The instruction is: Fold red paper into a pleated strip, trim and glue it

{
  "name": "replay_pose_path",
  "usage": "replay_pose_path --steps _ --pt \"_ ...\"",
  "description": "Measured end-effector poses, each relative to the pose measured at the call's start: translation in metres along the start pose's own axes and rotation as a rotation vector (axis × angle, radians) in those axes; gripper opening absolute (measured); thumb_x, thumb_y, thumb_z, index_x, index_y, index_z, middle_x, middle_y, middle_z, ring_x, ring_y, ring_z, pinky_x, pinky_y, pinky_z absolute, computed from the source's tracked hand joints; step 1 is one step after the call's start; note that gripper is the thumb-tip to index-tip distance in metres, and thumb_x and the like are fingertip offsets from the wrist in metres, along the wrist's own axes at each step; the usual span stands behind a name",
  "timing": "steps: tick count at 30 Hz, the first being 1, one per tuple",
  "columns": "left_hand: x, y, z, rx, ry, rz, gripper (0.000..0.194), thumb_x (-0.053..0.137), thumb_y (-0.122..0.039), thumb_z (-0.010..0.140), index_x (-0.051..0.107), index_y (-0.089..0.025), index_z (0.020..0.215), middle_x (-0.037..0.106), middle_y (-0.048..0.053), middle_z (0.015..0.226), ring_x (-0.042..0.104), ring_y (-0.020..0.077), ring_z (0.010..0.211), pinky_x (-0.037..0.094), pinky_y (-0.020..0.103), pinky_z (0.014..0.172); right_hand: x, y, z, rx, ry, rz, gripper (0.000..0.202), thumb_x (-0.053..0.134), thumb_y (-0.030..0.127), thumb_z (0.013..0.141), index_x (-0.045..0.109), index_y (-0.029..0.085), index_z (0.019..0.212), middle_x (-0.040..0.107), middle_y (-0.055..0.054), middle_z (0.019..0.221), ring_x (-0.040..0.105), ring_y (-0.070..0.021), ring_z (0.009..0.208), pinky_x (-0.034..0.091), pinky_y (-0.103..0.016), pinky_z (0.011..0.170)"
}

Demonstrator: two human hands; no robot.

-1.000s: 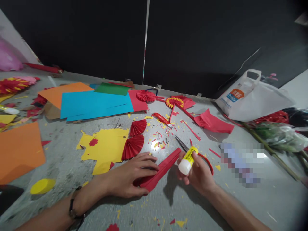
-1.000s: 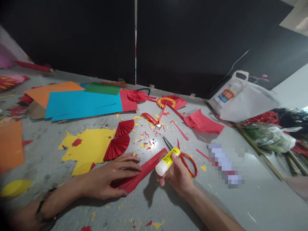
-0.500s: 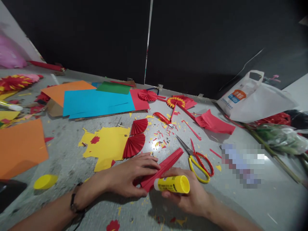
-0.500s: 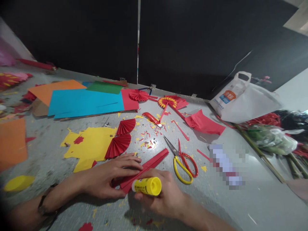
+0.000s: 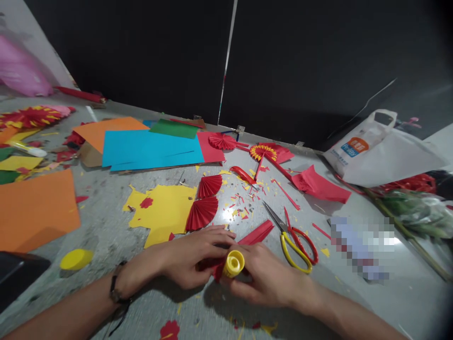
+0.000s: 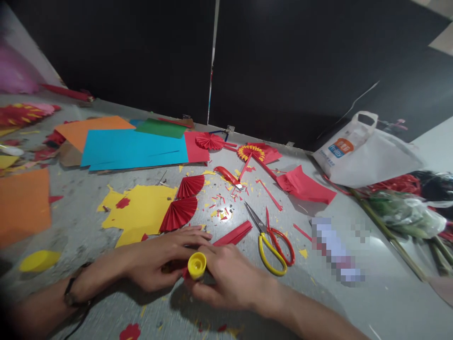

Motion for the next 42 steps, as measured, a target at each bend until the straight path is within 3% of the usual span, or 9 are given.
replay_pose_path --steps 4,10,18,27,31,36,42 --pt "0.002 0.002 -0.001 0.01 -0.006 -0.02 0.054 0.06 -0.01 0.087 0.068 -0.022 0.139 0.068 0.01 0.156 0.059 0.0326 0.151 0.037 0.053 0.136 -0.002 0.003 0.001 0.019 0.012 0.02 0.02 0.063 0.036 0.103 0.07 0.022 0.115 0.08 -0.008 0.111 0.072 -0.0232 0.094 0.049 -0.032 0.081" --pt "0.002 0.005 -0.001 0.007 -0.004 -0.032 0.067 0.061 -0.009 0.084 0.063 -0.025 0.149 0.067 0.009 0.157 0.059 0.0327 0.15 0.038 0.054 0.135 0.0 0.001 0.001 -0.046 0.036 0.057 0.02 0.062 0.038 0.105 0.072 0.022 0.113 0.078 -0.007 0.107 0.071 -0.0218 0.091 0.052 -0.031 0.082" --pt "0.001 0.003 -0.002 -0.002 -0.019 -0.026 0.054 0.064 -0.013 0.089 0.067 -0.023 0.141 0.069 0.012 0.153 0.06 0.033 0.149 0.039 0.054 0.134 0.001 0.002 0.007 -0.158 0.125 0.06 0.016 0.068 0.034 0.102 0.071 0.021 0.108 0.077 -0.009 0.107 0.071 -0.0216 0.091 0.053 -0.031 0.082" --pt "0.0 -0.001 0.0 0.001 -0.001 0.01 0.054 0.063 -0.01 0.087 0.07 -0.023 0.139 0.07 0.012 0.149 0.06 0.0325 0.149 0.043 0.051 0.132 -0.016 -0.01 -0.007 -0.111 0.102 0.018 0.015 0.066 0.033 0.104 0.073 0.022 0.112 0.075 -0.007 0.103 0.068 -0.0207 0.088 0.053 -0.032 0.083" --pt "-0.001 -0.001 0.001 0.011 -0.013 0.012 0.049 0.062 -0.008 0.088 0.07 -0.022 0.134 0.07 0.011 0.15 0.061 0.0315 0.148 0.042 0.05 0.133 -0.008 -0.004 -0.002 -0.171 0.104 0.008 0.016 0.064 0.035 0.106 0.07 0.021 0.11 0.075 -0.008 0.104 0.069 -0.0213 0.09 0.054 -0.031 0.08" --pt "-0.002 -0.001 0.001 0.016 -0.001 0.014 0.052 0.065 -0.011 0.09 0.067 -0.022 0.141 0.067 0.01 0.155 0.06 0.0301 0.149 0.04 0.049 0.134 0.002 0.005 0.007 -0.254 0.129 -0.035 0.02 0.067 0.038 0.106 0.068 0.018 0.106 0.075 -0.01 0.104 0.07 -0.0213 0.089 0.054 -0.03 0.079" --pt "-0.001 -0.001 0.0 0.022 -0.001 0.028 0.052 0.059 -0.009 0.087 0.07 -0.021 0.136 0.07 0.012 0.15 0.061 0.0307 0.148 0.044 0.048 0.132 -0.016 -0.006 -0.005 -0.141 0.099 -0.055 0.01 0.07 0.03 0.103 0.071 0.021 0.109 0.076 -0.007 0.103 0.07 -0.021 0.088 0.053 -0.03 0.08"
Point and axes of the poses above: each hand's wrist, its own z-axis towards the middle knuckle, its own x-axis out of the palm, y = z × x, the point moved 5 cm from there along z, towards the middle knuckle
